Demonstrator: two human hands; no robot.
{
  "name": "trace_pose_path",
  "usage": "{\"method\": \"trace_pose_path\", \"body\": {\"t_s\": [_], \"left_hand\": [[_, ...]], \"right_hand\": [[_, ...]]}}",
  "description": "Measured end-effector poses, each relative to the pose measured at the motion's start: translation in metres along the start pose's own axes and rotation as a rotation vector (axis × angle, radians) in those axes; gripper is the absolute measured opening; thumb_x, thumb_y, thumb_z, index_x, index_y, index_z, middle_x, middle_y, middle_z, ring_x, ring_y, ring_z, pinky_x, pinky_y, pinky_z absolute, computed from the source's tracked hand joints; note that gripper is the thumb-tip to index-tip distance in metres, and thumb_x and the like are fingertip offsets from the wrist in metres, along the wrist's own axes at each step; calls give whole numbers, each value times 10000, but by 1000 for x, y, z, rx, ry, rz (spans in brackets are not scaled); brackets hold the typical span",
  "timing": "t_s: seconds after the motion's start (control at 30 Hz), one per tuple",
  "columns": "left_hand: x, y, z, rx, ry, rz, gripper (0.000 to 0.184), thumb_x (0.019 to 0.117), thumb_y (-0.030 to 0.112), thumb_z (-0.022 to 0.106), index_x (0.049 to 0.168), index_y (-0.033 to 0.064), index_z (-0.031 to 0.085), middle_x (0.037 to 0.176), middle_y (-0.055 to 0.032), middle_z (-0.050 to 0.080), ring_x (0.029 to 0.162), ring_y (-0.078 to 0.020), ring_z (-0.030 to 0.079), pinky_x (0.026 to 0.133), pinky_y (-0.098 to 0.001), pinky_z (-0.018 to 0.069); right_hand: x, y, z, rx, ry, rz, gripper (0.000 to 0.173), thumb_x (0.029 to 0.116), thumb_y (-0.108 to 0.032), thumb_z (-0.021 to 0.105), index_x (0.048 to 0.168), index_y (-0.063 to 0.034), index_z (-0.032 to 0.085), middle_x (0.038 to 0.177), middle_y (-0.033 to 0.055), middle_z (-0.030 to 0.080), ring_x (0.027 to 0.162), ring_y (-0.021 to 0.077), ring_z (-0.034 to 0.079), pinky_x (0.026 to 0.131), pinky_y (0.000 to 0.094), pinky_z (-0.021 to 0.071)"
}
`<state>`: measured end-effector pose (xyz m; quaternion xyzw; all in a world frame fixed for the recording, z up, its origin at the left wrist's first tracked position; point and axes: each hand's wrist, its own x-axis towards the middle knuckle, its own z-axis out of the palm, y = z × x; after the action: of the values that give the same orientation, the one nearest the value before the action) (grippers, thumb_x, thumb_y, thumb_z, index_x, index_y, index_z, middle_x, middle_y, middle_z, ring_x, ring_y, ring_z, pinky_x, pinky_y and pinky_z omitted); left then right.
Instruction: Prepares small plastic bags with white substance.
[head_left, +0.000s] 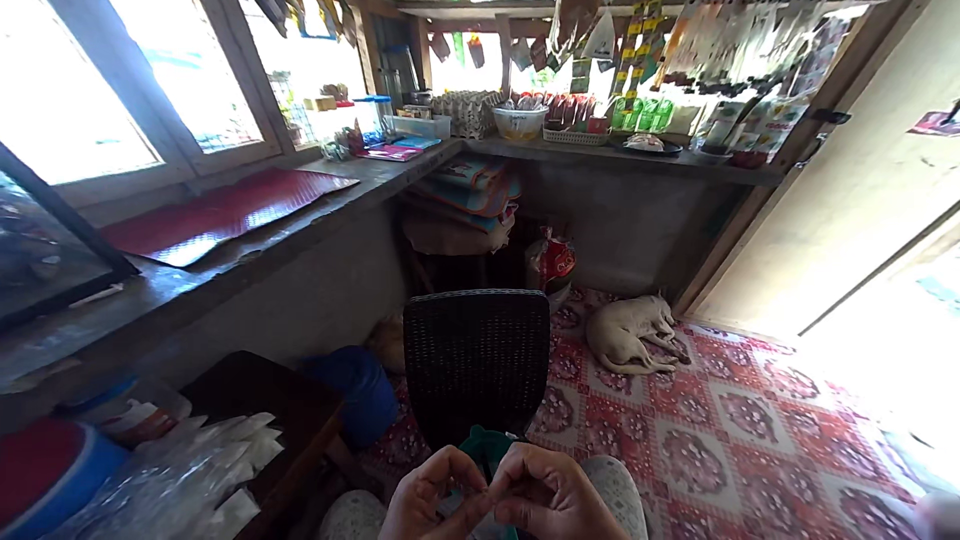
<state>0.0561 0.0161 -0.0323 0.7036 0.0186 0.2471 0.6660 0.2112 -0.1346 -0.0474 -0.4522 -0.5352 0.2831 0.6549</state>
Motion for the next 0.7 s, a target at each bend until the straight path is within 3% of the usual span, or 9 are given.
{"method": "trace_pose_path", "body": {"t_s": [0.17, 0.23, 0.37, 0.43, 0.5, 0.57, 0.63, 0.7], "left_hand": [[0, 0, 3, 2, -23, -4, 166, 886, 1, 754, 1029, 35, 677, 964, -26, 719, 896, -119, 696, 853, -314, 596], [-1, 1, 4, 4, -28, -11, 175, 882, 3, 759, 1040, 23, 688, 962, -34, 728, 892, -127, 704, 857, -326, 601], [-1, 1, 8, 11, -45, -12, 151, 880, -3, 757, 1015, 14, 691, 934, -29, 727, 869, -115, 701, 840, -318, 602], [-1, 0, 10, 14, -13, 11, 148, 873, 4, 767, 995, 34, 688, 920, -16, 719, 858, -107, 695, 831, -305, 599], [-1, 1, 8, 22, 35, 25, 149, 869, 19, 778, 983, 54, 688, 907, 0, 718, 842, -94, 693, 817, -289, 600], [-2, 1, 6, 39, 59, 35, 159, 863, -2, 772, 983, 52, 683, 905, -2, 719, 836, -95, 694, 806, -287, 602], [-3, 0, 6, 44, 65, 31, 159, 862, -12, 770, 983, 41, 681, 902, -15, 719, 829, -104, 695, 797, -292, 603], [-4, -1, 7, 43, 61, 22, 160, 865, -7, 767, 987, 38, 675, 901, -13, 713, 826, -104, 690, 791, -289, 598]], "right_hand": [[-1, 2, 3, -52, 52, 2, 152, 945, -114, 733, 989, 18, 672, 928, 61, 654, 780, 71, 645, 701, 230, 582], [-2, 3, 5, -61, 68, 13, 208, 969, -203, 719, 946, -6, 654, 846, 26, 614, 704, 34, 583, 621, 189, 514], [-4, 12, 13, 13, 90, 6, 300, 1058, -282, 575, 859, -60, 615, 714, -45, 527, 629, -16, 480, 579, 163, 400], [-4, 12, 17, 63, 104, 32, 301, 1039, -371, 593, 949, -86, 625, 769, -62, 579, 672, -24, 528, 612, 165, 451], [-4, 6, 13, 88, 72, 110, 371, 984, -432, 658, 1099, -81, 625, 914, -38, 656, 793, 13, 622, 710, 210, 543], [-4, 0, 12, 101, 106, 171, 303, 952, -276, 735, 1113, -31, 660, 948, 10, 710, 822, 59, 673, 744, 256, 582], [-3, 1, 13, 130, 173, 160, 132, 948, -95, 717, 1042, -3, 702, 916, 25, 732, 812, 68, 690, 762, 261, 594], [-4, 6, 12, 208, 191, 125, 93, 976, -64, 670, 1026, -8, 724, 947, 31, 744, 840, 72, 697, 799, 264, 594]]}}
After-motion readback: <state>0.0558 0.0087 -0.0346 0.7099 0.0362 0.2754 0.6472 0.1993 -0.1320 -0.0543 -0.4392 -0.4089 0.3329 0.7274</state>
